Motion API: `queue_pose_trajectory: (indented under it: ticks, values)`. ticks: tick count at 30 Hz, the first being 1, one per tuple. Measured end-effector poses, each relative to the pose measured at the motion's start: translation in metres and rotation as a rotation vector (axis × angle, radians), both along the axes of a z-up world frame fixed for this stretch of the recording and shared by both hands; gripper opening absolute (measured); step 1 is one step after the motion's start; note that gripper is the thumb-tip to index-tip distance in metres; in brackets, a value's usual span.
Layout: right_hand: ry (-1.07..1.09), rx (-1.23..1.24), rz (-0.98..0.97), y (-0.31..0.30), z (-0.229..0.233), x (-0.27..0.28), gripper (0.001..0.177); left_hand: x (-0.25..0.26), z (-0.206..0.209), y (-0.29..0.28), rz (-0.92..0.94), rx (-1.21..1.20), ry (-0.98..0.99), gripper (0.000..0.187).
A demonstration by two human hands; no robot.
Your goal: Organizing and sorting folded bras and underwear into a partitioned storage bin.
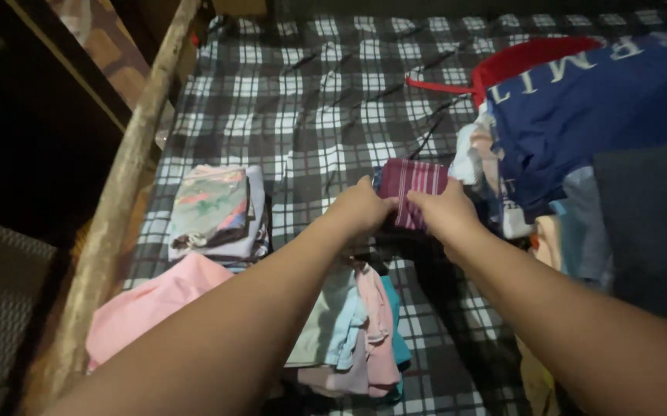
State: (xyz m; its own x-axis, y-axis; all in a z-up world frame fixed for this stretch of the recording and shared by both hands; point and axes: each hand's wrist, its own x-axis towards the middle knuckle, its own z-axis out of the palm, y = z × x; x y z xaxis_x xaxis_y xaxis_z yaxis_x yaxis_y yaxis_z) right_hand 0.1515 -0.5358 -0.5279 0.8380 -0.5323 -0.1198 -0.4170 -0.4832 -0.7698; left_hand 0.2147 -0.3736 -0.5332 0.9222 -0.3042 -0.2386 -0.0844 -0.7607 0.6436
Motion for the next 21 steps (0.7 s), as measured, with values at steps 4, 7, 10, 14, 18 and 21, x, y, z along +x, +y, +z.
queue_pose_trajectory:
  ticks: [4,7,10,14,18,21]
  values:
    - [-0.03,0.24,0.01,0.005,-0.011,-0.003,0.068,0.008,-0.021,-0.003,0.049,-0.154,0.171,0.082]
    - [0.015,0.414,0.02,0.008,-0.001,-0.009,0.067,0.014,-0.034,-0.005,0.002,-0.394,0.166,0.059]
    - [0.072,0.526,0.063,0.007,0.001,-0.01,0.056,0.012,-0.025,0.003,0.049,-0.336,0.241,0.052]
    - [0.183,0.642,0.216,0.022,0.0,-0.01,0.04,0.005,-0.005,0.038,0.15,-0.406,0.525,0.036]
    - [0.256,0.774,0.334,0.058,0.009,-0.011,0.04,0.007,-0.01,0.087,0.181,-0.279,0.446,0.03]
    - [0.244,0.801,0.464,0.075,-0.004,0.001,0.04,-0.009,0.001,0.118,0.241,-0.33,0.606,0.033]
